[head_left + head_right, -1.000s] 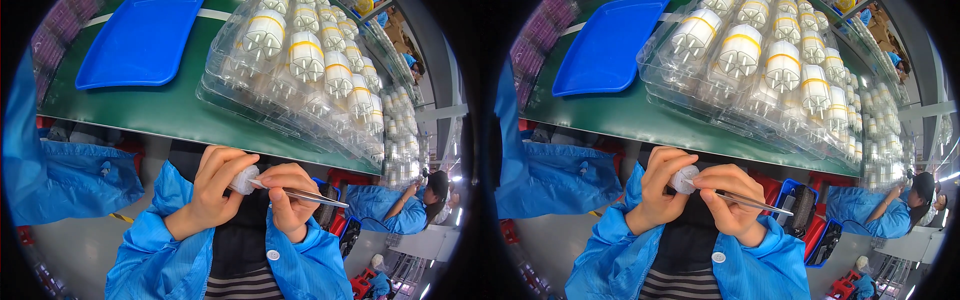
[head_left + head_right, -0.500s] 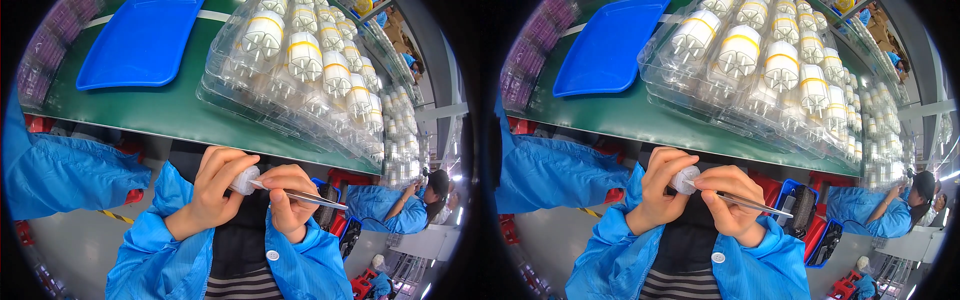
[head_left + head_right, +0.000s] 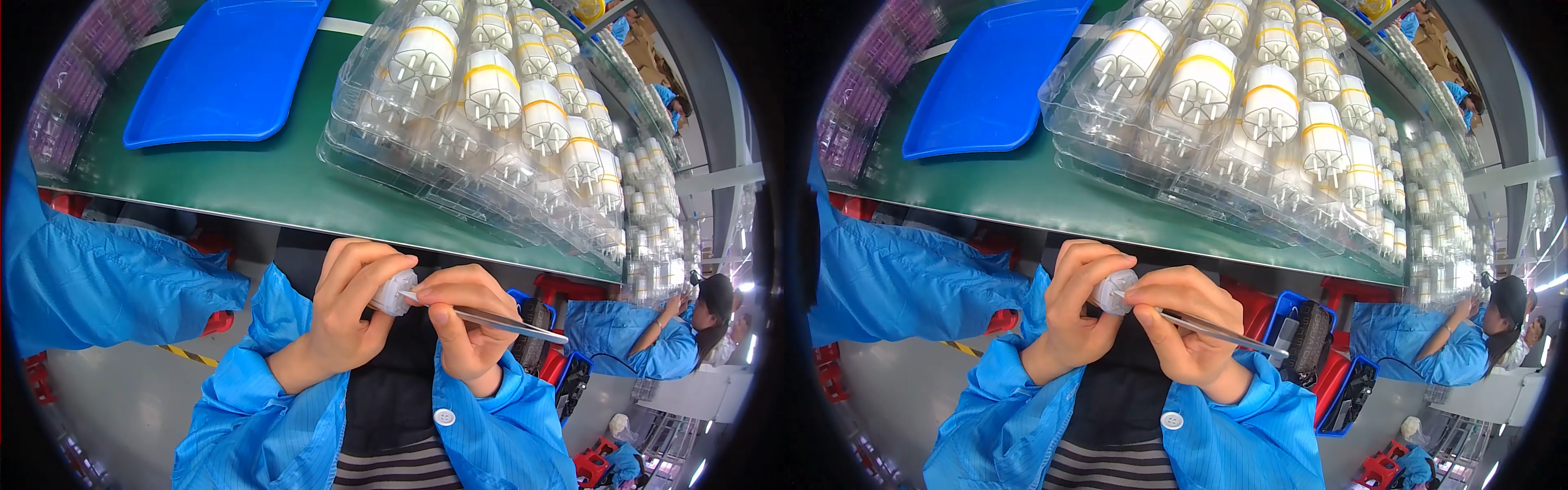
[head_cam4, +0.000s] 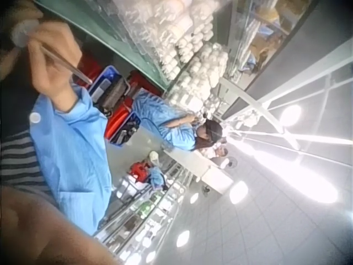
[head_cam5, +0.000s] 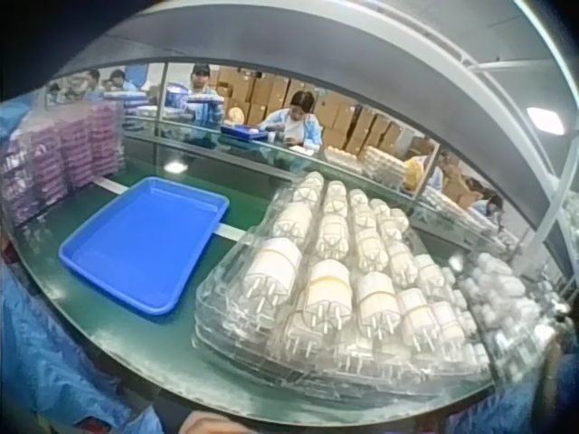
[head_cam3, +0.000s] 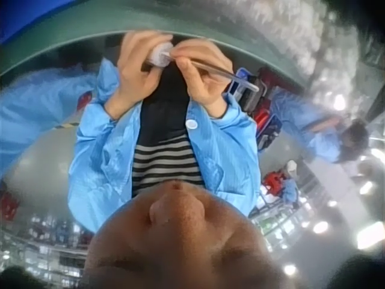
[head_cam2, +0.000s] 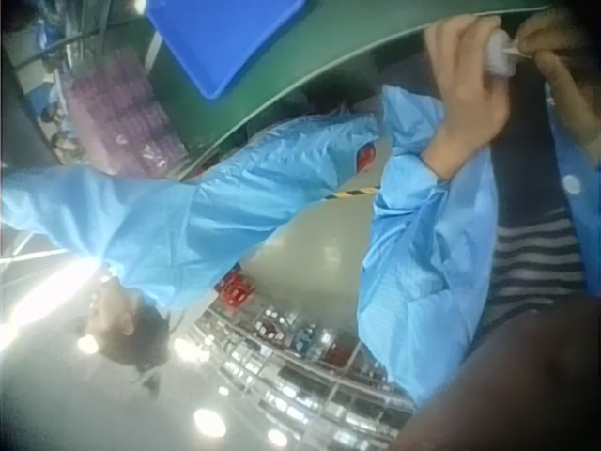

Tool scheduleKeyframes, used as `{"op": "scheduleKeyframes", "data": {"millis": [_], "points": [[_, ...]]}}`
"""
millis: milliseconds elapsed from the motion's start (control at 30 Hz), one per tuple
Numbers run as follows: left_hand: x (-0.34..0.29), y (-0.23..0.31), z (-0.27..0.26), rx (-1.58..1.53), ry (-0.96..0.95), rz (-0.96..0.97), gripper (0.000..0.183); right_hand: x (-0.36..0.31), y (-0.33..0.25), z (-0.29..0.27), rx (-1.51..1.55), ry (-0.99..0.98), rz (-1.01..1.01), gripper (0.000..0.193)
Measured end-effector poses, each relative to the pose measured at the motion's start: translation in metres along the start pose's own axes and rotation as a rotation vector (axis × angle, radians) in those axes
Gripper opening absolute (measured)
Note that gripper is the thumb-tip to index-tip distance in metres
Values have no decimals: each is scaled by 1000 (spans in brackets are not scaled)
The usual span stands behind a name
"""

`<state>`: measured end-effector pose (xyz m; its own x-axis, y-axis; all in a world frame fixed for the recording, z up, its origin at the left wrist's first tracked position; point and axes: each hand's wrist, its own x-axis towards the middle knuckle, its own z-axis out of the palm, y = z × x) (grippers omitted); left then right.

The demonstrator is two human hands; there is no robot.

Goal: The person cleans or inspects small plastic components by hand, using tweezers to manipulate them.

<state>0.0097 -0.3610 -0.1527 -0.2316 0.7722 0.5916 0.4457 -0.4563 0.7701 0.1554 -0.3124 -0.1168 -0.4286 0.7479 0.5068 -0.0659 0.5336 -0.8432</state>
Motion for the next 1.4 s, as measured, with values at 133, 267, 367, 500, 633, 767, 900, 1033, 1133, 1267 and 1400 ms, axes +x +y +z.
{"op": "scheduleKeyframes", "data": {"millis": [133,267,367,500,633,767,900,1033,1133,1267,1400], "points": [[3,-2,-2,22,1,20,50,10,-8,0,-130,-68,-28,10],[7,-4,-3,20,-5,19,50,14,-6,1,-128,-62,-27,11],[7,-1,-5,-30,-20,16,50,12,-8,1,-135,-56,-71,10],[5,2,-5,-50,-11,32,50,3,-4,0,-62,-13,-71,10],[5,4,-5,-73,-18,-4,49,4,-6,0,-62,0,-45,11],[5,3,-5,-63,-28,-14,49,7,-8,1,-92,-28,-58,11],[6,4,-4,-47,-32,1,48,11,-11,-1,-118,-40,-71,11],[5,5,-3,-15,-44,18,47,11,-12,-2,-114,-57,-21,9],[3,4,-2,4,-51,29,47,9,-12,-2,-105,-71,10,8],[-1,1,-3,-45,-90,-16,46,8,-9,-2,-84,-88,33,8],[-1,-3,0,-252,-91,-202,42,2,8,-7,177,36,53,25]]}}
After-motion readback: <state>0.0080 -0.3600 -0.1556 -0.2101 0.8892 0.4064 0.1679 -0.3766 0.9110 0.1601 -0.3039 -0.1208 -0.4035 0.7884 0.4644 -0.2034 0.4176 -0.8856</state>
